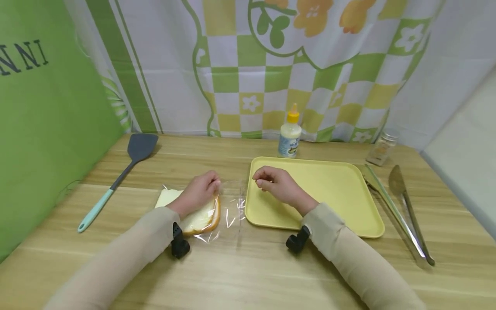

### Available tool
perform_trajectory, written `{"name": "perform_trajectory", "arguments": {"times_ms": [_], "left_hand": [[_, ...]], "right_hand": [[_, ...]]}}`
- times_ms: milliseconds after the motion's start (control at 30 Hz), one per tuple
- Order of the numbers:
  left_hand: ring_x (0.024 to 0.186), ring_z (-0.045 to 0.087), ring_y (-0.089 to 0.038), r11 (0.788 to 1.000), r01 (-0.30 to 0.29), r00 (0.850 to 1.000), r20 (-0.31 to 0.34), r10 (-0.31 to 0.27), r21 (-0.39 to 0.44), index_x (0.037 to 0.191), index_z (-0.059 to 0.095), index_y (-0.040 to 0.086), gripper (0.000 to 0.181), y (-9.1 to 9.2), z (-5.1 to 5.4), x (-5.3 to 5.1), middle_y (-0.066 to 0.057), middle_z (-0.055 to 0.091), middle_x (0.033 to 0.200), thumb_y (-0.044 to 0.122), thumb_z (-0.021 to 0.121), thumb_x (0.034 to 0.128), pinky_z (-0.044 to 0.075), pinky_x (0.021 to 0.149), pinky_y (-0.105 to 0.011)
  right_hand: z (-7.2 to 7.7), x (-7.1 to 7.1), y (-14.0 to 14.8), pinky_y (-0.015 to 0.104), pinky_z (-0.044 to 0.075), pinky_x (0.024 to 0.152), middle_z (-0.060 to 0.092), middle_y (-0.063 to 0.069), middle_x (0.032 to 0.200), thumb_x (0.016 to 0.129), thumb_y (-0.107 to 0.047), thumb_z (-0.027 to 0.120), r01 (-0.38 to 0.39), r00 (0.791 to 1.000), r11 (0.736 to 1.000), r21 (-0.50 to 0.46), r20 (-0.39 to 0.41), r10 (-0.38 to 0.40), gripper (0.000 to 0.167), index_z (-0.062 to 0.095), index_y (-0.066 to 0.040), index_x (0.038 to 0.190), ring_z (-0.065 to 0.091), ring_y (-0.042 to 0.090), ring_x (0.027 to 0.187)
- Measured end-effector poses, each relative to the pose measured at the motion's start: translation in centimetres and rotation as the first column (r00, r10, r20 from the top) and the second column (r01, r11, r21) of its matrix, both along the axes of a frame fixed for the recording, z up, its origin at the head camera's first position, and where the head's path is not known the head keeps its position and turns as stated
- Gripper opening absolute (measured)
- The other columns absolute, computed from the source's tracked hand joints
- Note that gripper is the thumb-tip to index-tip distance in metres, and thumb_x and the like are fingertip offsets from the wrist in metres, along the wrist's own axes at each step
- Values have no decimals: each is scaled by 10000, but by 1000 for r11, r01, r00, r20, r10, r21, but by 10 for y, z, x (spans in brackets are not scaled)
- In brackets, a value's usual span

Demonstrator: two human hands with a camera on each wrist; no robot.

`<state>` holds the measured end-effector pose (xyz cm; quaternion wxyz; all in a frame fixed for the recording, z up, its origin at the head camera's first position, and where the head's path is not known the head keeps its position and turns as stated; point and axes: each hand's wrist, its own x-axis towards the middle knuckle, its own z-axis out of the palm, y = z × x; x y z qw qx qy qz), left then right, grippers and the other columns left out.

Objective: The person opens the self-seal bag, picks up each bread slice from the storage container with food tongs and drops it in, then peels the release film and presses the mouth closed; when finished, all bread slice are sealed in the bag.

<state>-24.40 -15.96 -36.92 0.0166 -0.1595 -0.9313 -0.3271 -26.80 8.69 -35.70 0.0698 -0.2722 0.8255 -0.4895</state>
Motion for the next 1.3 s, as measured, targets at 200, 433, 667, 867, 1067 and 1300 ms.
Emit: {"name": "perform_trajectory", "arguments": {"times_ms": [200,433,667,867,1067,1300], "left_hand": [[668,479,-147,1000,7,1000,6,-7,16,839,496,71,133,1,1,0,-20,530,725,133,498,957,417,619,-284],[674,492,-147,999,5,1000,6,-5,36,834,512,72,128,1,2,1,-20,548,721,130,511,949,426,628,-291],[682,503,-149,999,11,1000,-7,-11,41,833,516,70,121,1,1,1,-24,555,720,124,524,941,437,638,-296],[687,511,-152,999,10,1000,-8,-10,41,833,517,69,122,0,1,1,-27,563,727,123,522,942,444,642,-299],[687,517,-151,999,10,1000,-6,-10,48,832,516,72,120,0,0,-1,-25,570,730,120,522,942,447,642,-295],[686,513,-144,999,20,1000,-24,-19,46,836,520,66,109,0,0,-1,-24,570,728,109,530,936,441,644,-291]], "right_hand": [[-7,-12,-15,368,484,860,633,165,1049,896,-4,563,-72,995,997,23,-60,74,177,631,11,1059,587,263,967],[-13,-22,-29,301,490,853,635,143,1083,880,7,580,-101,994,995,-24,40,102,167,640,12,1036,600,228,979],[-18,-26,-35,258,501,806,642,154,1063,851,-2,627,-103,985,994,-46,136,109,170,636,26,1018,618,189,950],[-17,-26,-36,244,499,780,653,159,1021,843,-7,640,-106,987,993,-59,116,113,177,637,30,1016,613,159,905],[-16,-25,-36,242,501,778,649,182,1010,831,6,648,-114,989,990,-88,86,121,174,634,46,1000,608,139,882],[-16,-25,-35,239,500,762,662,157,949,827,5,653,-115,991,990,-82,54,119,130,649,45,951,588,88,813]]}}
